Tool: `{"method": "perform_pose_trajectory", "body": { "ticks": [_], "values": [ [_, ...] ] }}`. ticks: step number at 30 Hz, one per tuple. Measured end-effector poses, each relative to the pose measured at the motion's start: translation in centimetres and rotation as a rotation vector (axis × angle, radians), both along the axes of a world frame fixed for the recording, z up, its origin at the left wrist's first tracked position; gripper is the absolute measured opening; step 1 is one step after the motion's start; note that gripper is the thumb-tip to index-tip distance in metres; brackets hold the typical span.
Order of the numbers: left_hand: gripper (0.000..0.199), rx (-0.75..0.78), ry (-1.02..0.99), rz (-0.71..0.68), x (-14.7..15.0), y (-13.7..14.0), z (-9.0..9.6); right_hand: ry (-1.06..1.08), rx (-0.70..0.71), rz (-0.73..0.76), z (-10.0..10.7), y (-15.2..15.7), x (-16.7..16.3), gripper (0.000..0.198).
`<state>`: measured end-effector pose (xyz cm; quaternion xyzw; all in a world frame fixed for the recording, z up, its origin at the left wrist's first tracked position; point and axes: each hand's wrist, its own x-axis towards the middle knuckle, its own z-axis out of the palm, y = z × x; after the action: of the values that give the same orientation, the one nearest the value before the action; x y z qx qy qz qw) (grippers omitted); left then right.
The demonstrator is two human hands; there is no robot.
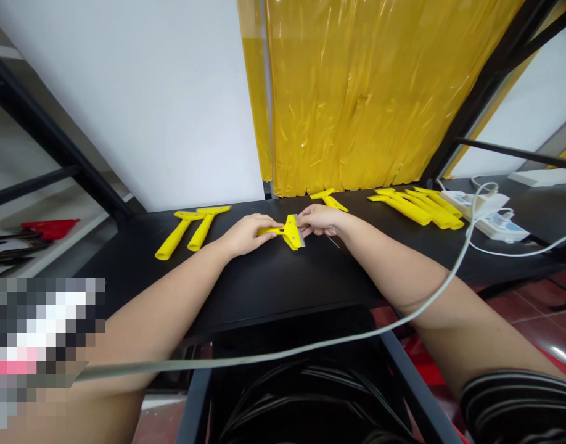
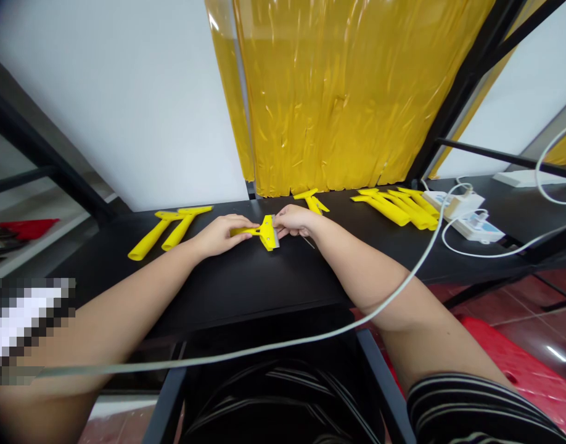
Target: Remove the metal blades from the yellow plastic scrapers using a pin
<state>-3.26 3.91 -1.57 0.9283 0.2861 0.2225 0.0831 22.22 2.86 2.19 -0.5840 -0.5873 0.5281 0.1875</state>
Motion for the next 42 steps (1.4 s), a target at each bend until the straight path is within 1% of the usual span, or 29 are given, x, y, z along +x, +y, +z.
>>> {"method": "perform_pose_trajectory", "body": {
  "ticks": [4,7,11,14,16,18,21,22,24,26,27,28,29,30,31,33,34,35,37,39,42],
  "values": [
    [0.032,0.008,0.012,-0.009,0.0,0.0,0.1,0.071,-0.028,-0.013,-0.1,0.2,0.1,0.011],
    [0.032,0.007,0.008,-0.007,0.1,-0.3,0.3,0.123,-0.031,-0.041,-0.4,0.4,0.3,0.014],
    [0.033,0.009,-0.018,0.020,0.0,-0.5,0.8,0.158,-0.015,-0.084,-0.8,0.6,0.3,0.019],
    [0.035,0.002,-0.014,0.037,-0.3,-0.5,1.1,0.137,0.005,-0.072,-1.1,0.8,0.2,0.018],
    [0.036,-0.007,-0.004,0.050,-0.7,-0.5,1.3,0.050,0.071,-0.067,-1.3,0.9,0.3,0.021],
    [0.037,-0.016,0.015,0.070,-1.1,-0.5,1.5,-0.066,0.169,-0.065,-1.7,1.2,0.5,0.022],
    [0.039,-0.020,0.078,0.130,-1.8,-0.6,1.9,-0.274,0.291,-0.026,-2.3,1.9,0.9,0.014],
    [0.039,-0.020,0.099,0.155,-1.9,-0.6,2.0,-0.357,0.340,-0.013,-2.4,2.1,1.1,0.012],
    [0.040,-0.024,0.113,0.204,-2.2,-0.5,2.0,-0.501,0.480,-0.006,-2.5,2.4,1.4,0.013],
    [0.040,-0.044,0.096,0.233,-2.3,-0.5,2.1,-0.553,0.627,0.000,-2.4,2.4,1.5,0.012],
    [0.039,-0.057,0.081,0.233,-2.3,-0.6,2.1,-0.531,0.677,0.007,-2.3,2.3,1.5,0.011],
    [0.039,-0.069,0.065,0.223,-2.3,-0.7,2.1,-0.475,0.691,0.012,-2.1,2.1,1.4,0.009],
    [0.039,-0.079,0.052,0.202,-2.2,-0.8,2.2,-0.386,0.668,0.005,-1.8,1.9,1.3,0.008],
    [0.040,-0.084,0.043,0.172,-2.0,-1.0,2.3,-0.271,0.607,-0.017,-1.6,1.6,1.1,0.006],
    [0.040,-0.085,0.037,0.139,-1.8,-1.2,2.4,-0.142,0.511,-0.048,-1.4,1.4,0.8,0.004],
    [0.039,-0.079,0.036,0.082,-1.2,-1.7,2.5,0.103,0.274,-0.100,-1.1,0.9,0.2,0.005],
    [0.038,-0.073,0.036,0.057,-1.0,-1.9,2.6,0.199,0.177,-0.108,-1.1,0.8,-0.1,0.006],
    [0.038,-0.064,0.036,0.035,-0.7,-2.0,2.6,0.274,0.114,-0.106,-1.2,0.7,-0.4,0.007],
    [0.037,-0.046,0.039,-0.002,-0.3,-2.2,2.6,0.376,0.080,-0.097,-1.5,0.7,-0.7,0.008],
    [0.036,-0.029,0.050,-0.021,0.0,-2.3,2.5,0.431,0.102,-0.100,-1.7,0.8,-0.9,0.014],
    [0.035,-0.006,0.067,-0.026,0.2,-2.2,2.4,0.406,0.098,-0.091,-1.8,0.7,-0.8,0.023]
  ]
}}
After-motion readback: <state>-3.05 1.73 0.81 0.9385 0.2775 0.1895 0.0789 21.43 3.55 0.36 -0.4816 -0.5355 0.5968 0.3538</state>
